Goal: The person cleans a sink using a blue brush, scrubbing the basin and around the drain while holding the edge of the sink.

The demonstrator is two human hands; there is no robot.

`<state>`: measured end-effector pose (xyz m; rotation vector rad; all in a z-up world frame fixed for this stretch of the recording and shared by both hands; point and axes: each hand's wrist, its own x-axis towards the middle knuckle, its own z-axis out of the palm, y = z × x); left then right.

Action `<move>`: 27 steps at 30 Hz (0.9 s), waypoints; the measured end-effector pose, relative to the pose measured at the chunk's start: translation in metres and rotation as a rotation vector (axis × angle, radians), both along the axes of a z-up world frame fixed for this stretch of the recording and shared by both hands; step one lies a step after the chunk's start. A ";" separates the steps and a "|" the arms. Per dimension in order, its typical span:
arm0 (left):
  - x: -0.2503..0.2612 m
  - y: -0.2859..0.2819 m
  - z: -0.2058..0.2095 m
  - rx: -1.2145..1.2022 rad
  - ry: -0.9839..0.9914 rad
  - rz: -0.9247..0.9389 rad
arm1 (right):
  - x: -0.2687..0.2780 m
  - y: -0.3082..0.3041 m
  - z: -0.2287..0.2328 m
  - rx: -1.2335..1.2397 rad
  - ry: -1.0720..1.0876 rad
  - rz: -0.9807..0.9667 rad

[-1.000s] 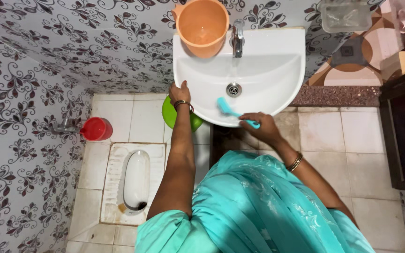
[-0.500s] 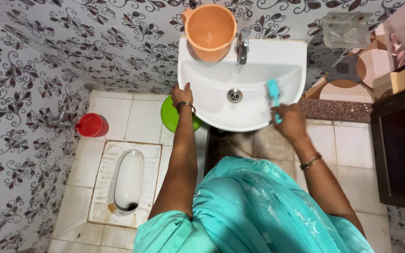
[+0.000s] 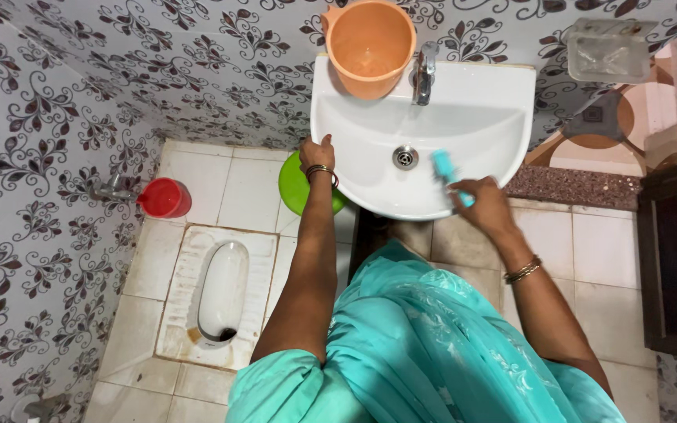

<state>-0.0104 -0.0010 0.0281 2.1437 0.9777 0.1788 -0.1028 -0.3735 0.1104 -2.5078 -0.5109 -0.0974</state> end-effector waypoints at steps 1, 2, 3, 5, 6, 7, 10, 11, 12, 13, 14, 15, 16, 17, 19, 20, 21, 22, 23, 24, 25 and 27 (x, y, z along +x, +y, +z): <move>0.000 0.002 -0.001 -0.006 -0.005 -0.002 | 0.004 -0.007 0.001 -0.011 -0.048 -0.030; 0.000 0.002 -0.002 -0.012 -0.012 -0.007 | 0.007 -0.014 0.002 -0.024 -0.097 -0.064; 0.000 0.003 -0.003 -0.019 -0.018 -0.012 | 0.008 -0.017 0.002 -0.036 -0.147 -0.097; 0.002 0.001 0.001 -0.007 -0.019 -0.002 | 0.010 -0.007 -0.002 -0.043 -0.129 -0.085; -0.001 0.000 0.000 -0.001 -0.013 0.004 | 0.007 0.001 -0.007 -0.046 -0.113 -0.079; -0.001 0.000 0.001 0.000 -0.023 0.002 | 0.005 0.010 -0.012 0.000 -0.065 -0.021; -0.002 -0.001 0.004 0.002 -0.035 0.003 | 0.000 0.049 -0.026 0.125 0.038 0.143; -0.003 -0.001 0.005 0.000 -0.031 0.009 | -0.001 0.057 -0.027 0.170 0.081 0.146; -0.004 -0.002 0.006 -0.005 -0.025 0.015 | -0.002 0.061 -0.027 0.212 0.127 0.149; -0.003 -0.003 0.007 -0.010 -0.022 0.012 | -0.002 0.062 -0.027 0.254 0.173 0.152; -0.002 -0.002 0.007 -0.014 -0.017 0.010 | 0.002 0.057 -0.026 0.215 0.133 0.131; -0.003 -0.002 0.007 -0.019 -0.012 0.009 | 0.010 0.046 -0.022 0.177 0.092 0.110; -0.003 -0.001 0.006 -0.021 -0.022 0.011 | 0.017 0.038 -0.019 0.139 0.047 0.091; -0.003 -0.001 0.006 -0.024 -0.032 0.012 | 0.018 0.026 -0.014 0.068 -0.002 0.043; 0.000 0.000 0.006 -0.029 -0.054 0.016 | 0.023 0.010 -0.006 -0.030 -0.102 -0.048; -0.001 0.000 0.004 -0.035 -0.059 0.016 | 0.021 0.005 -0.004 -0.060 -0.147 -0.093; -0.001 0.000 0.003 -0.042 -0.065 0.016 | 0.021 0.003 -0.005 -0.091 -0.192 -0.137; -0.002 0.000 0.001 -0.040 -0.058 0.017 | 0.021 0.005 -0.010 -0.069 -0.213 -0.119; -0.003 0.000 0.000 -0.039 -0.050 0.018 | 0.020 0.012 -0.018 -0.047 -0.234 -0.102; -0.001 0.000 0.002 -0.036 -0.051 0.022 | 0.023 0.022 -0.025 -0.023 -0.262 -0.082; 0.001 0.000 0.004 -0.055 -0.047 0.020 | 0.028 0.036 -0.033 -0.008 -0.194 -0.060; -0.003 -0.002 0.006 -0.092 -0.028 0.020 | 0.026 0.066 -0.046 0.110 -0.045 0.022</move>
